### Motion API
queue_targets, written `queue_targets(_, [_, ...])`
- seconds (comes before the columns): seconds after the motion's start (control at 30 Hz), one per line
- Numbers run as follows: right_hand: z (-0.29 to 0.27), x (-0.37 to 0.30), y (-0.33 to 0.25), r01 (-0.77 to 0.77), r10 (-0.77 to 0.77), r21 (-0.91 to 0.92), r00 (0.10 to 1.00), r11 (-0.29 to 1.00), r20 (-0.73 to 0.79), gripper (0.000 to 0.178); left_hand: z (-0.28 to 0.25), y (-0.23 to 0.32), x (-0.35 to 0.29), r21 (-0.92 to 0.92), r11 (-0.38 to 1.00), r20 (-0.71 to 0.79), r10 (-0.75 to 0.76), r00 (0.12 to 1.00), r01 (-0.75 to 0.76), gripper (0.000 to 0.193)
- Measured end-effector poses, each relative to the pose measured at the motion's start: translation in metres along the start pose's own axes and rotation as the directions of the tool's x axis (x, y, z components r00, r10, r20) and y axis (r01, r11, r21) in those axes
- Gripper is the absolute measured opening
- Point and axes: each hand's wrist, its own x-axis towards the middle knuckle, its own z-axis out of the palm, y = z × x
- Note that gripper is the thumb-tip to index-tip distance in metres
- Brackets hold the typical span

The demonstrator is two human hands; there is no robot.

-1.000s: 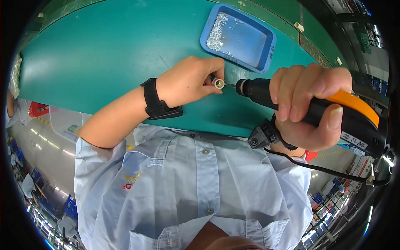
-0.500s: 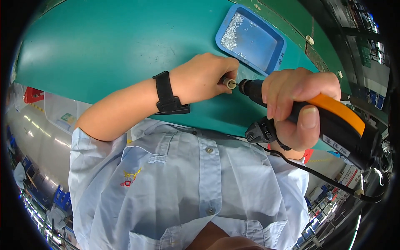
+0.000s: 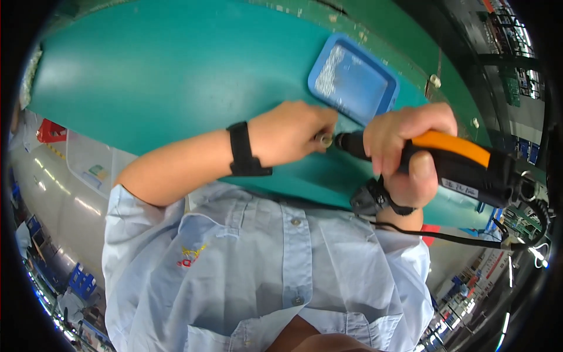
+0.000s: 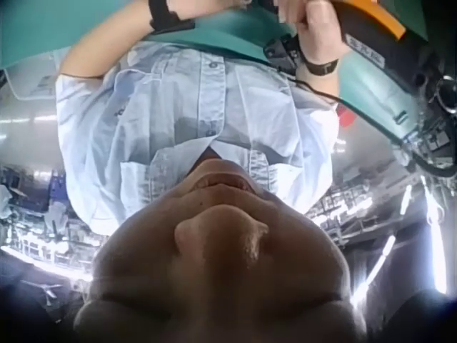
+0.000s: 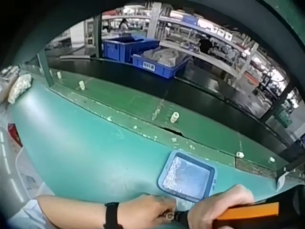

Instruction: Use an electric screwdriver to fasten screws into small electronic parts on a production line.

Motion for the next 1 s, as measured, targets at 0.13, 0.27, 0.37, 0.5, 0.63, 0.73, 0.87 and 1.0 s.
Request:
queue_targets(0.13, [-0.038, -0.004, -0.039, 0.272, -0.271, 0.271, 0.962, 0.923, -0.043, 0.033, -0.038, 0.021, 0.008, 0.083, 0.994, -0.045, 0.073, 0.996, -0.069, 0.017])
queue_targets(0.27, [-0.057, 0.002, -0.061, 0.449, -0.422, 0.166, 0.889, 0.878, -0.176, 0.031, -0.116, -0.002, 0.052, 0.386, 0.921, -0.368, 0.105, 0.924, 0.049, 0.024])
queue_targets(0.37, [-0.061, 0.012, -0.059, 0.417, -0.389, 0.077, 0.888, 0.905, -0.245, 0.030, -0.175, -0.032, 0.097, 0.481, 0.852, -0.465, 0.049, 0.884, 0.206, 0.028])
queue_targets(0.5, [-0.069, 0.021, -0.061, 0.368, -0.362, -0.051, 0.865, 0.928, -0.346, 0.029, -0.193, -0.062, 0.145, 0.672, 0.726, -0.478, 0.275, 0.834, 0.146, 0.033])
queue_targets(0.63, [-0.074, 0.031, -0.069, 0.344, -0.347, -0.086, 0.838, 0.935, -0.421, 0.030, -0.167, -0.030, 0.163, 0.486, 0.874, -0.377, 0.221, 0.899, -0.011, 0.035])
queue_targets(0.73, [-0.077, 0.033, -0.066, 0.329, -0.346, -0.115, 0.834, 0.937, -0.430, 0.029, -0.150, -0.037, 0.186, 0.285, 0.958, -0.255, 0.039, 0.966, 0.037, 0.031])
queue_targets(0.87, [-0.074, 0.039, -0.061, 0.288, -0.327, -0.156, 0.854, 0.945, -0.406, 0.025, -0.147, -0.038, 0.196, 0.150, 0.985, -0.211, -0.048, 0.976, 0.081, 0.027])
queue_targets(1.0, [-0.074, 0.041, -0.048, 0.245, -0.264, -0.099, 0.879, 0.965, -0.398, 0.022, -0.140, -0.031, 0.179, 0.023, 0.999, -0.260, -0.025, 0.965, 0.032, 0.023])
